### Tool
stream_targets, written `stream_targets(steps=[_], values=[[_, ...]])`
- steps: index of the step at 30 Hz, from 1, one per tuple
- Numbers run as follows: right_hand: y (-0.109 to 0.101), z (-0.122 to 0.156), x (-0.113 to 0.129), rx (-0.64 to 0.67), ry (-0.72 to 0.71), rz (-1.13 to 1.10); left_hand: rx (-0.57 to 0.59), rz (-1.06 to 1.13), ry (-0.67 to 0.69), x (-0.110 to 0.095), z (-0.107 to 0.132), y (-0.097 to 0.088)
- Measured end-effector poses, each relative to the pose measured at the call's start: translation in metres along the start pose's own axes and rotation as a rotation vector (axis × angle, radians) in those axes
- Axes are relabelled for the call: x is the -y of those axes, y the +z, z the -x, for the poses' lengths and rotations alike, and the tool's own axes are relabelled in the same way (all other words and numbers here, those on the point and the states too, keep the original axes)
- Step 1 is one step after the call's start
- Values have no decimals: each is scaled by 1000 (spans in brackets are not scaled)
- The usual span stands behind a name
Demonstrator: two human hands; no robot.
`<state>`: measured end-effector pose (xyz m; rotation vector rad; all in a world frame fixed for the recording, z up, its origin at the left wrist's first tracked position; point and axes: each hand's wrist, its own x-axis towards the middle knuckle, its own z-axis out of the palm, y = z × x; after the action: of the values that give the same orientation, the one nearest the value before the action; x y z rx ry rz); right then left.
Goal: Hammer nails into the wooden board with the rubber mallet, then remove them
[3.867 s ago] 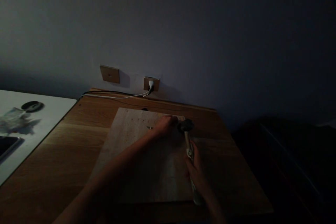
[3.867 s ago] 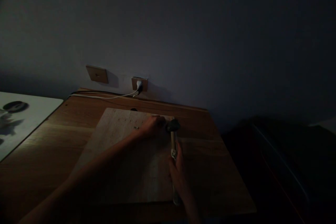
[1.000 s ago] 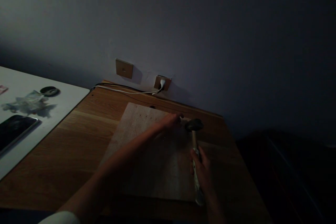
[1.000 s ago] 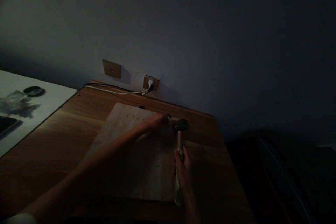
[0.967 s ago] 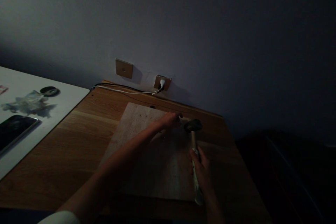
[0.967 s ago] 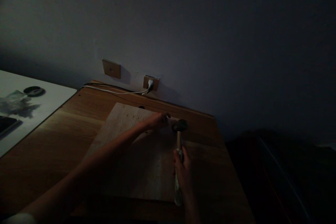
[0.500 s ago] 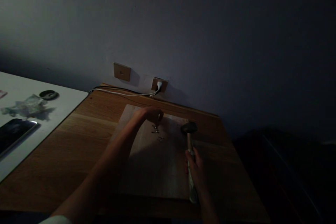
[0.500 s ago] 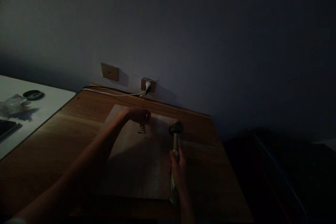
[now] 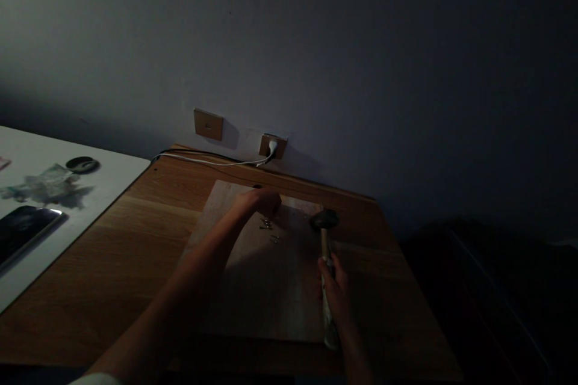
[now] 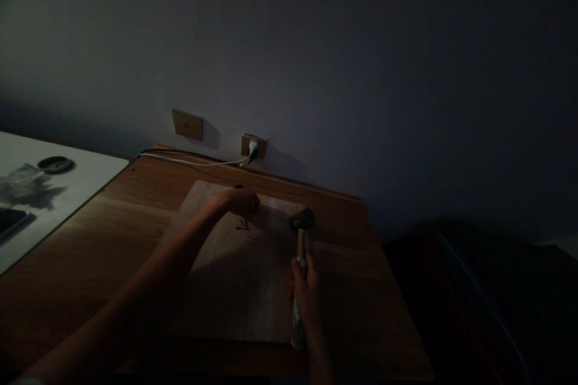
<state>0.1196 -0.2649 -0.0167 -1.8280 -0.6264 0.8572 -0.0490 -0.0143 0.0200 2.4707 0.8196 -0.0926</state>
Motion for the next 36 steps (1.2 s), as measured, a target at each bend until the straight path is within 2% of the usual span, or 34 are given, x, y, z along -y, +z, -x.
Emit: stream_targets(steps=[4,8,14,20,26,31,36], values=[[1,0,-1,-22,12,2,-82,56,94,-8,-9,6],[1,0,2,-14,1,-11,-215,129,183,-20,-18,15],[0,0,1,-4,21,11,-351,164,199,-24,-23,34],[-1,-1,2,14,18,14,-352,158,226,-20,-24,35],[-7,-15,21,151,138,84,-348,173,261,-19,-29,41],[0,-34,15,86,40,151,-381,231,274,-12,-34,53],[5,-47,12,119,-41,226,-406,267,295,-1,-44,56]])
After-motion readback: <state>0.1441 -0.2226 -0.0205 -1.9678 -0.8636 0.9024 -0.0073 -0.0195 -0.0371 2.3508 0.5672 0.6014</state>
